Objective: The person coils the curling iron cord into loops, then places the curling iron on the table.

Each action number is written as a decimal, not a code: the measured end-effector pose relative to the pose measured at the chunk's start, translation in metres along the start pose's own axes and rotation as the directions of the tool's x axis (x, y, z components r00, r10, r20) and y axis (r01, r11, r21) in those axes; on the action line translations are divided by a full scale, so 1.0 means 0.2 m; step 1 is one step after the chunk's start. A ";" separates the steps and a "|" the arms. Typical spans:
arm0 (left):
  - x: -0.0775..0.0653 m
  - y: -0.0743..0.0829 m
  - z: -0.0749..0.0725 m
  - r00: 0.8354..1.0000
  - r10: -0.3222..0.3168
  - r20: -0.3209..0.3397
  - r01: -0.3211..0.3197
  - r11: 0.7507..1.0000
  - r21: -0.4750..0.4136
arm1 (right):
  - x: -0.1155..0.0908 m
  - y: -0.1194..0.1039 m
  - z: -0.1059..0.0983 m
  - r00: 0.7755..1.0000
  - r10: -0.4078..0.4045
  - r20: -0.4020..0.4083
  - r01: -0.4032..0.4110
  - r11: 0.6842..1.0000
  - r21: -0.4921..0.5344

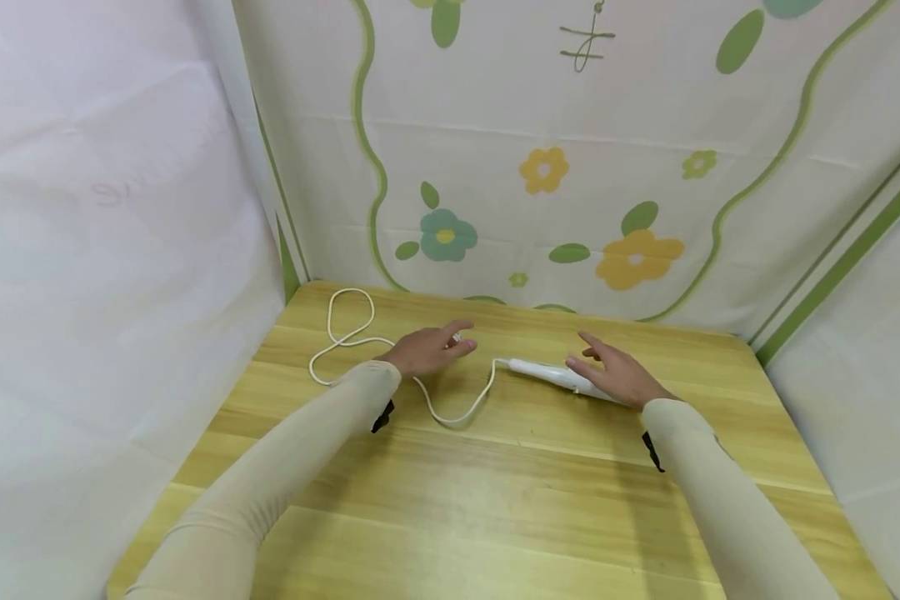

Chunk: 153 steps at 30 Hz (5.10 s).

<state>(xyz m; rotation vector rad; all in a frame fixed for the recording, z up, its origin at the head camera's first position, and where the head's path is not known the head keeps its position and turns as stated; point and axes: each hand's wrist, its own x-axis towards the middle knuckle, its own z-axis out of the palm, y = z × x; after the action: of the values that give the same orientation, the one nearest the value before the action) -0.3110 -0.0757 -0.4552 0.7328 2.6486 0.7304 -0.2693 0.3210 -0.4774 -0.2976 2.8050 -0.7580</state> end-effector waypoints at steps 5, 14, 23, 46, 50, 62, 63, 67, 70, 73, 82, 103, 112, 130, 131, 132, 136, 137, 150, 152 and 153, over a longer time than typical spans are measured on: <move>0.00 0.01 0.06 1.000 0.019 0.002 -0.019 0.999 -0.033 | -0.01 0.03 0.00 1.000 0.004 -0.011 -0.004 1.000 0.000; -0.03 0.03 0.13 0.999 0.038 0.011 -0.037 0.993 -0.108 | -0.05 0.09 0.01 1.000 0.022 -0.014 -0.022 0.999 0.032; -0.03 0.04 0.21 0.999 0.032 0.007 -0.030 0.983 -0.182 | -0.08 0.15 0.04 0.999 0.047 -0.009 -0.047 0.998 0.041; -0.04 0.06 0.36 0.999 0.045 -0.011 -0.046 0.974 -0.223 | -0.13 0.31 0.11 0.992 0.026 -0.121 -0.026 1.000 0.009; -0.04 0.07 0.37 0.998 0.056 -0.020 -0.059 0.973 -0.225 | -0.12 0.33 0.12 0.991 0.011 -0.136 -0.013 1.000 -0.016; -0.06 0.06 0.36 0.998 0.050 -0.031 -0.056 0.958 -0.281 | -0.14 0.36 0.16 0.986 -0.043 -0.161 0.040 0.999 -0.026; -0.07 0.06 0.35 0.998 0.045 -0.033 -0.053 0.958 -0.283 | -0.14 0.36 0.16 0.986 -0.047 -0.161 0.043 0.999 -0.026; -0.08 0.07 0.30 0.999 0.023 -0.042 -0.035 0.950 -0.309 | -0.15 0.34 0.16 0.984 -0.059 -0.166 0.057 0.998 -0.015; -0.10 0.07 0.25 0.999 0.021 -0.045 -0.035 0.943 -0.331 | -0.17 0.31 0.16 0.985 -0.058 -0.164 0.059 0.998 0.003; -0.12 0.07 0.21 0.998 0.034 -0.049 -0.049 0.938 -0.344 | -0.19 0.28 0.16 0.984 -0.056 -0.171 0.062 0.998 0.032; -0.16 0.05 0.14 0.997 0.026 -0.077 -0.052 0.930 -0.364 | -0.26 0.18 0.14 0.980 0.015 -0.200 -0.004 0.998 0.058; -0.27 0.03 0.01 0.994 -0.014 -0.105 -0.032 0.904 -0.426 | -0.36 0.06 0.11 0.992 0.111 -0.063 -0.059 0.839 0.541; -0.32 0.04 -0.05 0.977 0.035 -0.212 -0.099 0.948 -0.301 | -0.38 0.03 0.13 0.981 0.151 -0.119 -0.038 0.761 0.647; -0.49 -0.06 -0.28 0.961 0.113 -0.251 -0.202 0.910 -0.362 | -0.37 -0.17 0.06 0.954 -0.036 -0.298 0.280 0.466 0.839; -0.50 -0.07 -0.29 0.961 0.111 -0.254 -0.202 0.907 -0.369 | -0.37 -0.18 0.07 0.954 -0.047 -0.297 0.285 0.448 0.847; -0.51 -0.07 -0.30 0.960 0.106 -0.258 -0.202 0.904 -0.378 | -0.37 -0.18 0.07 0.955 -0.057 -0.292 0.287 0.433 0.855; -0.53 -0.08 -0.33 0.951 0.100 -0.292 -0.217 0.889 -0.402 | -0.37 -0.20 0.10 0.962 -0.074 -0.261 0.268 0.413 0.871; -0.53 -0.08 -0.33 0.949 0.100 -0.299 -0.221 0.888 -0.403 | -0.37 -0.21 0.10 0.964 -0.078 -0.254 0.263 0.423 0.867; -0.54 -0.05 -0.40 0.934 0.100 -0.344 -0.252 0.865 -0.433 | -0.38 -0.25 0.15 0.983 -0.101 -0.150 0.180 0.662 0.727; -0.54 -0.04 -0.40 0.930 0.109 -0.350 -0.266 0.858 -0.440 | -0.38 -0.25 0.15 0.986 -0.073 -0.152 0.158 0.712 0.684; -0.53 -0.04 -0.40 0.929 0.113 -0.352 -0.271 0.855 -0.442 | -0.38 -0.26 0.15 0.986 -0.055 -0.158 0.147 0.731 0.667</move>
<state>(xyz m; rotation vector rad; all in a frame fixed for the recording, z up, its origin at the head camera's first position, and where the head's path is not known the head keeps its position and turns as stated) -0.2583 -0.1713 -0.3774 0.7941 2.4907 1.6205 -0.1813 0.2827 -0.4647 -0.2705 2.3963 -1.8064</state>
